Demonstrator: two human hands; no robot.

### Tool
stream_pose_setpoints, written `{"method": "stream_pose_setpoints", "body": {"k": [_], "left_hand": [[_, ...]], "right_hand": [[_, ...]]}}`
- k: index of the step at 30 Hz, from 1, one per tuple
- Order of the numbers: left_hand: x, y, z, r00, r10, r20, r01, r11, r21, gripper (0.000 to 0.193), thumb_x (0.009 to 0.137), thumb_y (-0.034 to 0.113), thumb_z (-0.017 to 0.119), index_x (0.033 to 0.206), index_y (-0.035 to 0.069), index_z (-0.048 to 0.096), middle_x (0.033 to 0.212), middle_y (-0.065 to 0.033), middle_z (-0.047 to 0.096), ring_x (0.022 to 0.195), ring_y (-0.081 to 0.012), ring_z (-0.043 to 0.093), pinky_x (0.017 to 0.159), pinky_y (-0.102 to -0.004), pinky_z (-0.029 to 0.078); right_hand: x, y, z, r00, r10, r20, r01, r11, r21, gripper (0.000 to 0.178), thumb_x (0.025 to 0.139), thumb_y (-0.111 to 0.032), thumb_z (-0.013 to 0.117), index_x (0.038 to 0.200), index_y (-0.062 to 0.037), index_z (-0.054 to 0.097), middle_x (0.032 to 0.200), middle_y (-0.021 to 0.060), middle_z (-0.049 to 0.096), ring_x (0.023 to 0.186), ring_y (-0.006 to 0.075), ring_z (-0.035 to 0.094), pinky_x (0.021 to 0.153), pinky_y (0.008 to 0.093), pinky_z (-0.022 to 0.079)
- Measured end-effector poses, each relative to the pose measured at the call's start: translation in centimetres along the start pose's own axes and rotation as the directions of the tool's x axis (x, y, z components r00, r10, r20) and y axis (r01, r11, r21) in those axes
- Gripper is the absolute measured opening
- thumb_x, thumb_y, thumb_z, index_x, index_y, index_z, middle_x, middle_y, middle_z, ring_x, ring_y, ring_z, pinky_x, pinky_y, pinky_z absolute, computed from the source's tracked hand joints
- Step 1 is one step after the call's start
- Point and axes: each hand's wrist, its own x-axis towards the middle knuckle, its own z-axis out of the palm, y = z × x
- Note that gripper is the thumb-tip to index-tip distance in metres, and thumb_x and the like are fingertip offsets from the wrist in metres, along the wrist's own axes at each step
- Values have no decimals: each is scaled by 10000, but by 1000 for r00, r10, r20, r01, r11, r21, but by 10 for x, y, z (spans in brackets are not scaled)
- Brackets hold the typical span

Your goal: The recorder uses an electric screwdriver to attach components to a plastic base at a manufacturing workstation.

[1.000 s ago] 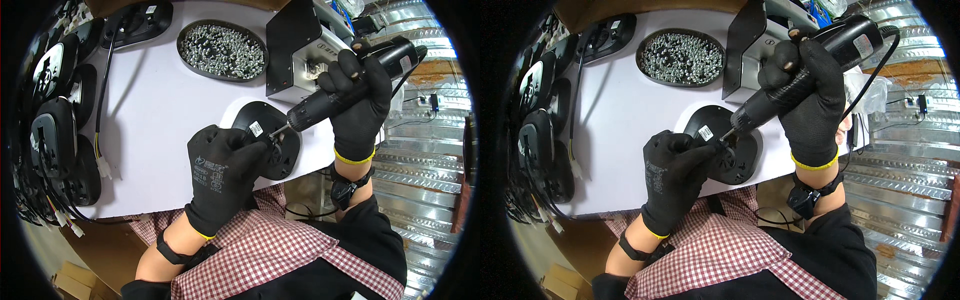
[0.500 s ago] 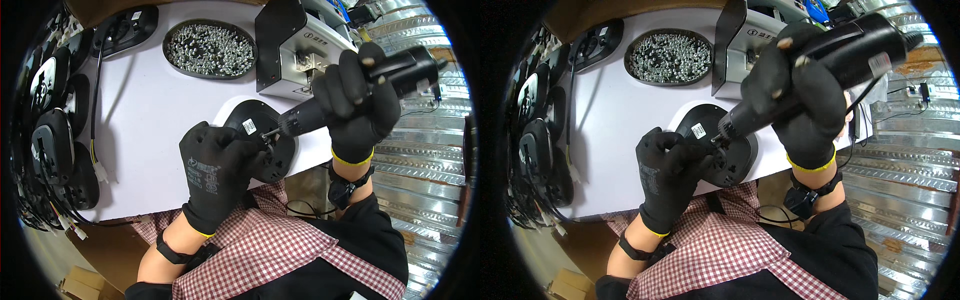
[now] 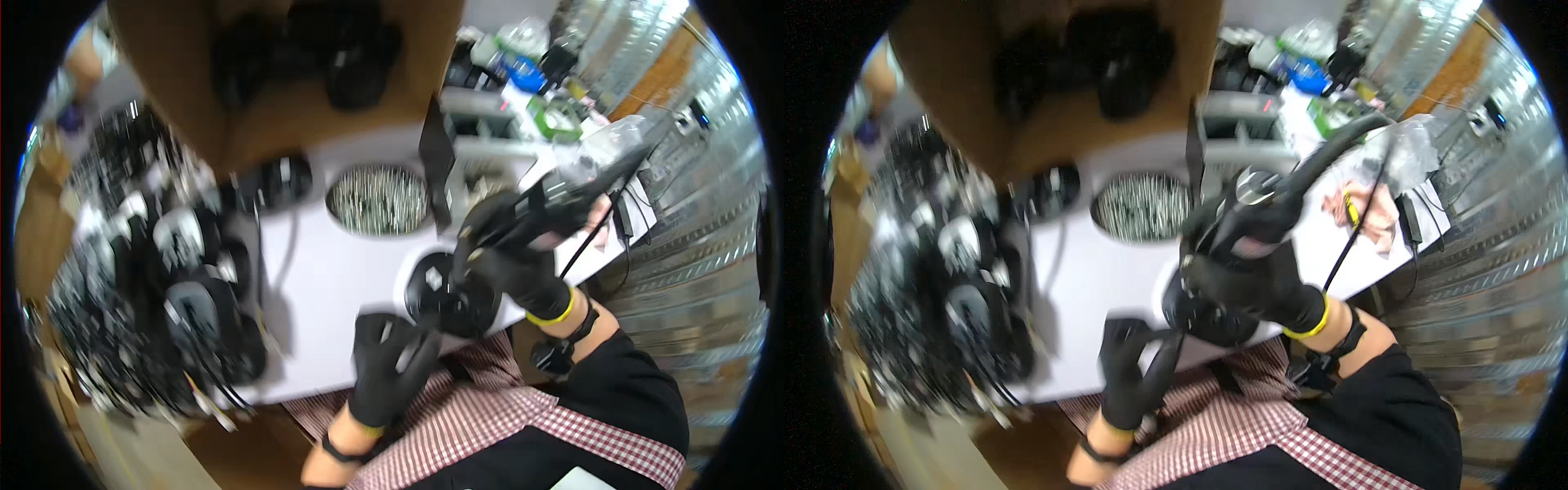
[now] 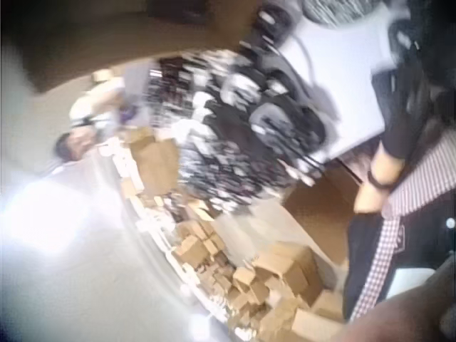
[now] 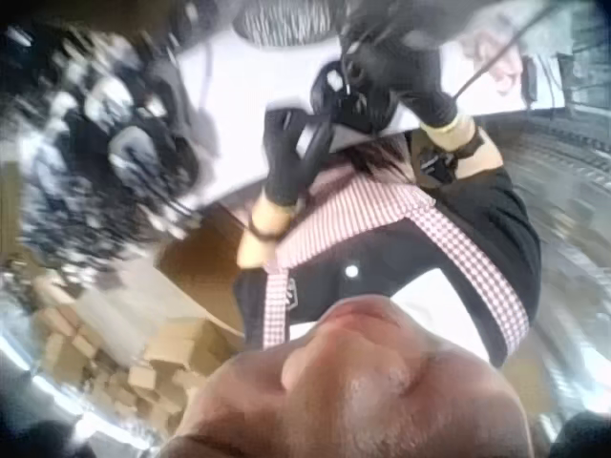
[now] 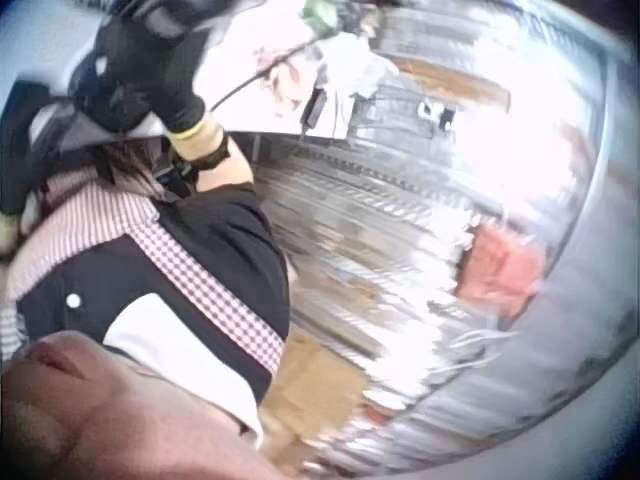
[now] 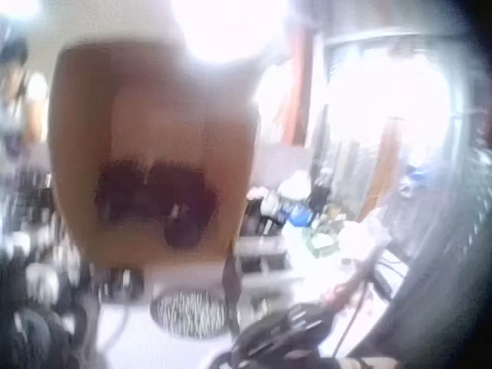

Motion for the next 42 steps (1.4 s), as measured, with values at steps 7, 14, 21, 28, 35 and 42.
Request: {"method": "stream_pose_setpoints", "body": {"k": [7,14,21,28,35,42], "left_hand": [[29,15,-68,918,380,-118,-397,882,-253,204,764,154,682,930,35,665,827,-143,574,785,-278,523,692,-368,415],[70,38,-35,846,533,25,-484,786,-384,206,759,154,688,930,41,662,820,-141,576,771,-285,527,690,-370,420],[75,61,30,779,613,131,-446,689,-571,209,754,154,694,929,46,659,813,-138,579,757,-291,531,687,-372,425],[71,106,104,646,729,228,-371,560,-741,212,749,155,701,929,51,656,807,-136,582,742,-298,534,685,-374,430],[26,151,175,522,808,275,-186,422,-887,216,744,155,707,928,56,652,800,-133,585,728,-304,538,682,-377,435],[-1,178,200,431,855,286,-98,360,-928,220,739,155,713,927,62,649,793,-131,587,714,-310,541,680,-379,440]], "right_hand": [[0,-16,11,985,172,-26,-164,969,186,239,754,-26,668,975,-51,580,793,-5,588,693,77,573,620,251,485],[15,15,18,999,-28,-18,33,908,417,644,826,-32,638,1410,-41,366,698,-46,489,609,39,462,563,216,418],[6,1,24,987,-114,-110,146,927,345,475,845,25,600,1301,-40,485,745,-40,475,648,44,447,583,223,400],[6,16,27,962,-184,-200,244,909,338,292,836,-54,648,1115,-69,566,751,-38,506,682,45,469,605,241,436],[6,8,29,881,-397,-256,384,918,-100,494,861,-36,547,1342,-136,504,801,-21,489,705,73,467,638,255,438],[0,13,17,884,-366,-289,328,929,-173,752,753,-123,642,1451,-239,387,812,47,626,669,116,527,657,303,463]]}}
